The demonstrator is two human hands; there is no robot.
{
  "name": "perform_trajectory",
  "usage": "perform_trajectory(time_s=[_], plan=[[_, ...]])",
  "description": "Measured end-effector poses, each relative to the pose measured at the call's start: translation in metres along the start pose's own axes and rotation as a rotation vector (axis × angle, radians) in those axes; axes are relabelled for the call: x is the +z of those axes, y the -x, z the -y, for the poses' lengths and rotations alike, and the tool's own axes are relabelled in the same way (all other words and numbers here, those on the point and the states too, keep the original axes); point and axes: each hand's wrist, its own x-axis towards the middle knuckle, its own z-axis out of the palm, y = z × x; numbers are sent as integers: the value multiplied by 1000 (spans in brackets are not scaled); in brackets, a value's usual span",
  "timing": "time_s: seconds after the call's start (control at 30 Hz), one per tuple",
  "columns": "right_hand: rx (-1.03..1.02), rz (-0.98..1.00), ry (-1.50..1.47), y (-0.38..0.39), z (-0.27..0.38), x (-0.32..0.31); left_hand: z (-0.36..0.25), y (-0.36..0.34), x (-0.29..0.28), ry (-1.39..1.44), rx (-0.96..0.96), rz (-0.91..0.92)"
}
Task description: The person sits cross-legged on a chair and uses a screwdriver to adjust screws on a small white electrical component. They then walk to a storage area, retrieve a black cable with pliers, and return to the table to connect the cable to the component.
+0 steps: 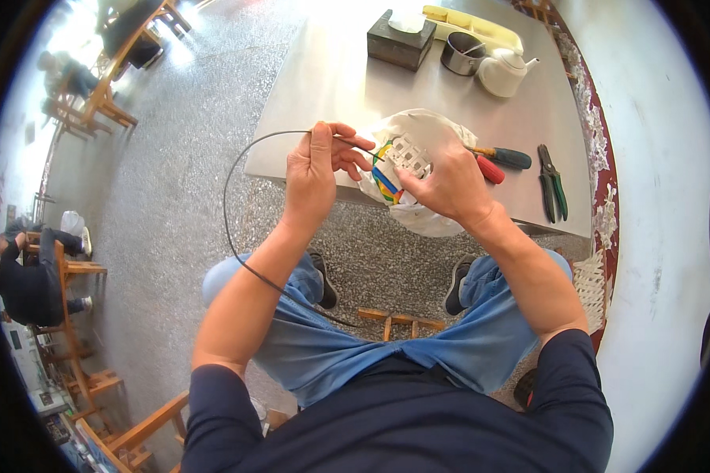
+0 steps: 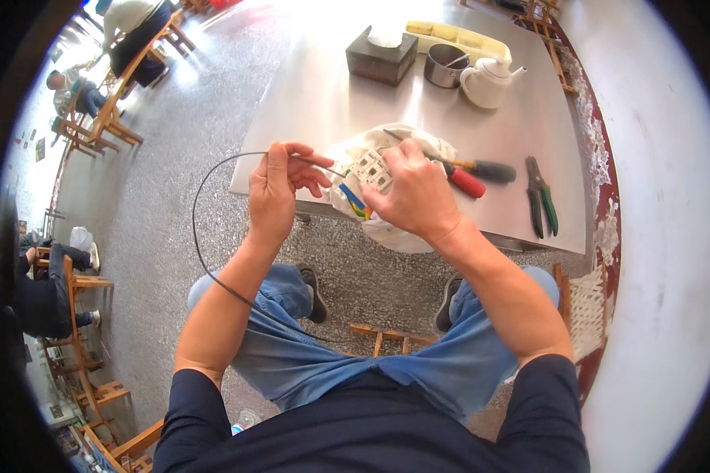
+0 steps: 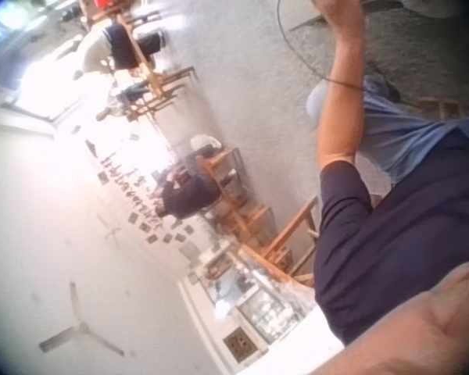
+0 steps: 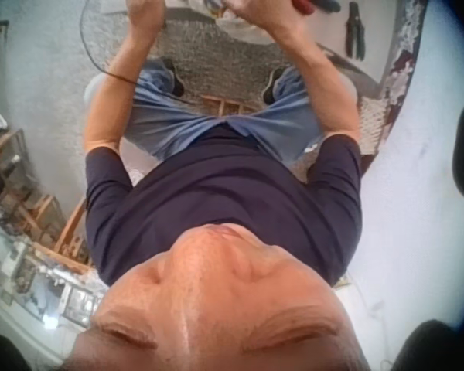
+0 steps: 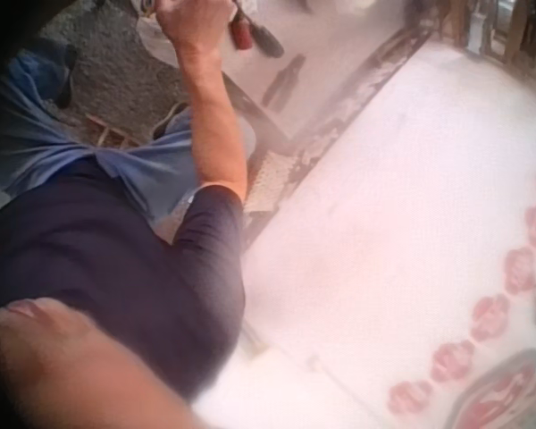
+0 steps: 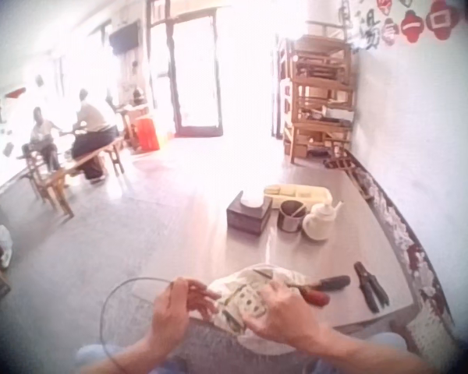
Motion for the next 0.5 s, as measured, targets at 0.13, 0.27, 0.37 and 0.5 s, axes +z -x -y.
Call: perform_trajectory(time_s=[0.13, 0.27, 0.37, 0.5], plan=[[48, 92, 41, 1, 16, 8, 8, 0, -7, 78, 19, -25], [101, 179, 73, -2, 23, 7, 7, 0, 0, -107, -1, -37], [109, 156, 38, -1, 21, 8, 6, 3, 4, -184, 7, -46], [82, 143, 38, 0, 18, 7, 6, 5, 5, -289, -34, -42]])
